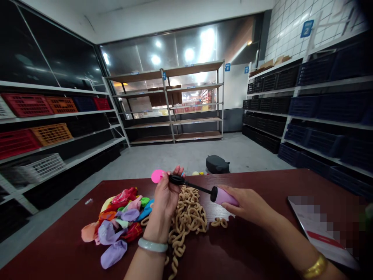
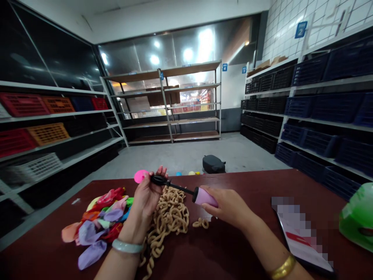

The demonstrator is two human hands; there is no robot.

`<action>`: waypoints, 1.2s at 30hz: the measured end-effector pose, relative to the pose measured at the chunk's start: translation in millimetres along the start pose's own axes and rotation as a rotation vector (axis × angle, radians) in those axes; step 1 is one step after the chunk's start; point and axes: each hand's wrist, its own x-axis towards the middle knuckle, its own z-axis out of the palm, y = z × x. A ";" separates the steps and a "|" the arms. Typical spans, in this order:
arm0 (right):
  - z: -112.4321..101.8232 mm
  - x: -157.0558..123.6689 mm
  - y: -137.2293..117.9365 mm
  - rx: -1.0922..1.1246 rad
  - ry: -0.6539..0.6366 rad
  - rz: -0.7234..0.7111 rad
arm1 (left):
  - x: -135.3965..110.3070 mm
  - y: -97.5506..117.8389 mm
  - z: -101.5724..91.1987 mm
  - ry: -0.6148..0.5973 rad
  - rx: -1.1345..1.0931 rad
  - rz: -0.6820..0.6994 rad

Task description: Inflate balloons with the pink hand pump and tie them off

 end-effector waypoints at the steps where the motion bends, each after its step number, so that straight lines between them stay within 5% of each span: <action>1: 0.3 -0.1 -2.9 0.010 -0.005 -0.002 | -1.8 -6.3 2.3 0.018 0.027 0.048; 7: 1.4 1.3 -23.7 0.138 -0.011 -0.021 | -27.1 -49.2 21.7 -0.026 0.054 -0.044; 12: 5.9 2.8 -27.4 0.175 -0.018 0.021 | -35.4 -60.0 26.1 -0.020 0.044 -0.096; 18: 8.4 4.2 -29.8 0.242 -0.033 0.012 | -34.1 -47.4 29.4 -0.067 -0.037 -0.035; 27: 9.5 2.4 -17.9 0.210 -0.072 -0.022 | -4.9 0.1 11.7 0.033 -0.035 0.164; 36: 6.8 3.8 -21.6 0.251 -0.058 -0.001 | -32.0 -53.2 26.4 -0.042 0.036 0.011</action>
